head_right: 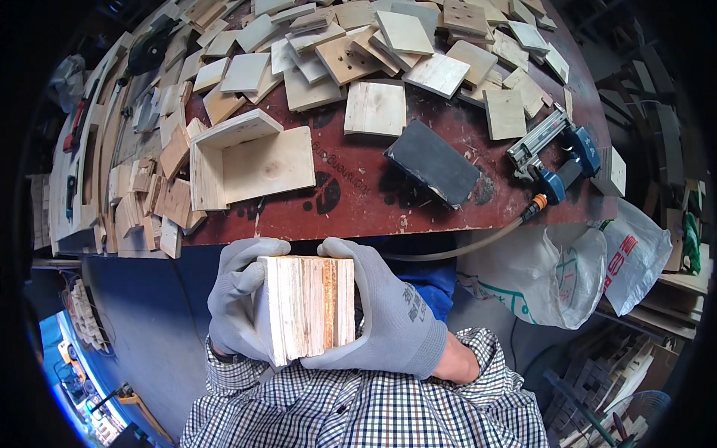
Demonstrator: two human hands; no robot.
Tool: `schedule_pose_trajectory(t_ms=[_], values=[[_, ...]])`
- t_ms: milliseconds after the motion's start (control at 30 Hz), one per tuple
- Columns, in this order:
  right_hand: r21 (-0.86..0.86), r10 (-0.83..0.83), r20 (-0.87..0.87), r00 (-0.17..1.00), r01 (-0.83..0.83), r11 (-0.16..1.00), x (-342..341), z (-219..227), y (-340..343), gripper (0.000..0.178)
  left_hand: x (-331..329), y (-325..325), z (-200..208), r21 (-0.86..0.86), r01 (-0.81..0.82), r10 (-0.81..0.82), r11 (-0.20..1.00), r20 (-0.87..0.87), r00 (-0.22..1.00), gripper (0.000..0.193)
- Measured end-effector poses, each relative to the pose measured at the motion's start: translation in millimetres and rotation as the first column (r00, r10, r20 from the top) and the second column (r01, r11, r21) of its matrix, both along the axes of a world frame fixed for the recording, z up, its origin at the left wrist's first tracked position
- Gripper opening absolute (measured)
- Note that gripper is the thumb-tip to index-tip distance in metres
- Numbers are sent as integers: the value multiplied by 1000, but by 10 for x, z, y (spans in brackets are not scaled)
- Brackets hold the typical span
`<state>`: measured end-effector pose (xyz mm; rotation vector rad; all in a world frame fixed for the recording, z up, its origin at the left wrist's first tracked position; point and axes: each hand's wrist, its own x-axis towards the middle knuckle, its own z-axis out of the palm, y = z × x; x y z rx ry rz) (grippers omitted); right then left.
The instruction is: The person assembles small wooden boxes by stacking cut pieces and securing them with a nail gun. They then sand the edges of the assembled boxes with a sanding block.
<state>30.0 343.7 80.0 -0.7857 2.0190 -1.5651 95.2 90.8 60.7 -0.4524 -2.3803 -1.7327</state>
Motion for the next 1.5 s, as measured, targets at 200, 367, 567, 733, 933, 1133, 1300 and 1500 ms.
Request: schedule_pose_trajectory(t_ms=[200,367,567,733,933,1133,1300,1500], values=[[-63,-1,-14,1000,0,998,1,29,-37,130,-14,130,-34,74,-101,108,992,-106,989,82],[-92,9,-17,1000,-10,996,-20,24,-31,124,-29,132,-142,137,-66,86,988,-148,985,87],[2,-58,-189,980,60,998,-80,94,-12,120,-90,-43,-158,82,91,-82,992,-115,990,112],[49,-65,-401,914,92,995,-93,59,-7,110,13,129,-119,545,-87,-104,834,310,945,162],[24,-79,-468,880,102,994,-31,-37,-36,106,122,209,-136,331,-71,-56,941,358,932,162],[8,-71,-485,871,86,996,-41,-15,-30,104,100,199,-85,297,-93,-28,950,380,924,144],[18,-65,-450,890,82,996,-29,-25,-3,104,87,195,-86,287,-74,-36,955,362,932,144],[12,-61,-418,906,73,997,-44,-31,-1,106,101,213,-85,306,-94,-32,947,383,923,146]])
